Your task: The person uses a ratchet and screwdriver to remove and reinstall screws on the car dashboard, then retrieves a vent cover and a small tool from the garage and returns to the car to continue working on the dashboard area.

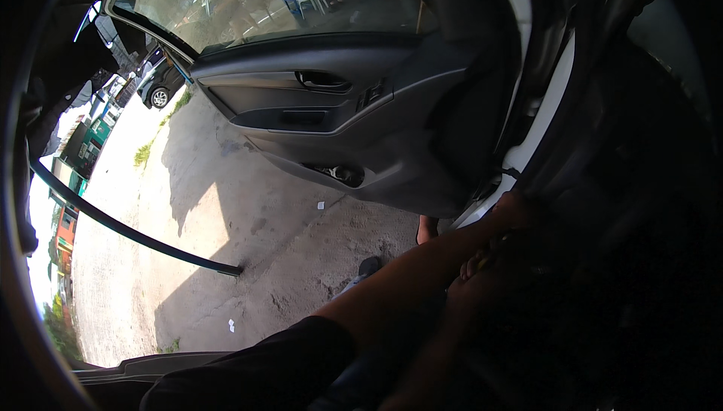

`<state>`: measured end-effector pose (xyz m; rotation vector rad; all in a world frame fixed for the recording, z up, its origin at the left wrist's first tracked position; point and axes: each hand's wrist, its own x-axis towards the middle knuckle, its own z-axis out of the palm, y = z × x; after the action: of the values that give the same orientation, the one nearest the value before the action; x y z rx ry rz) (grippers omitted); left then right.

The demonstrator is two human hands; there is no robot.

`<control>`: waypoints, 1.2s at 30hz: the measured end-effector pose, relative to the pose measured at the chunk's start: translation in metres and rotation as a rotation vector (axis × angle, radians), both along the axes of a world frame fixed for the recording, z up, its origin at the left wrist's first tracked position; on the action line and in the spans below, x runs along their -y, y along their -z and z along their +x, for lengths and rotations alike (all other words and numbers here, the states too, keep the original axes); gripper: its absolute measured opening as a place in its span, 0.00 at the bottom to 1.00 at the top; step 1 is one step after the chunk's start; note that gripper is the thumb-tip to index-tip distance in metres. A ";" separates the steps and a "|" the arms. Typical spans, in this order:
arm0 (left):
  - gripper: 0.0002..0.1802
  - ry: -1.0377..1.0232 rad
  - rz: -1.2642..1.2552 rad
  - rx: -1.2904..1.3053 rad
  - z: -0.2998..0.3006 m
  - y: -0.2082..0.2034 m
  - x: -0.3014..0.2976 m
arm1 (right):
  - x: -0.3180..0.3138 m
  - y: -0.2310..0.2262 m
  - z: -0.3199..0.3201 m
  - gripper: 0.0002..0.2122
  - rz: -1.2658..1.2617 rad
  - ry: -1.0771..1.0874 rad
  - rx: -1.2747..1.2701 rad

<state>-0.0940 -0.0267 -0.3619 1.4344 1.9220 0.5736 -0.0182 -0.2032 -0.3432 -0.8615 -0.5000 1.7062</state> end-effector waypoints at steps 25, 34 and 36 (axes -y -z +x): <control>0.23 0.346 0.119 -0.405 0.028 -0.084 0.049 | -0.002 0.110 0.012 0.25 0.346 0.032 0.773; 0.23 0.217 -0.022 -0.196 0.026 -0.085 0.043 | 0.004 0.087 0.007 0.24 0.191 0.057 0.662; 0.21 0.222 0.041 -0.220 0.026 -0.065 0.037 | 0.006 0.086 0.007 0.24 0.180 0.059 0.641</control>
<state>-0.0676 -0.0634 -0.2965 1.7718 1.8892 0.3665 -0.0108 -0.2093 -0.4293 -1.2738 -1.0277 1.2828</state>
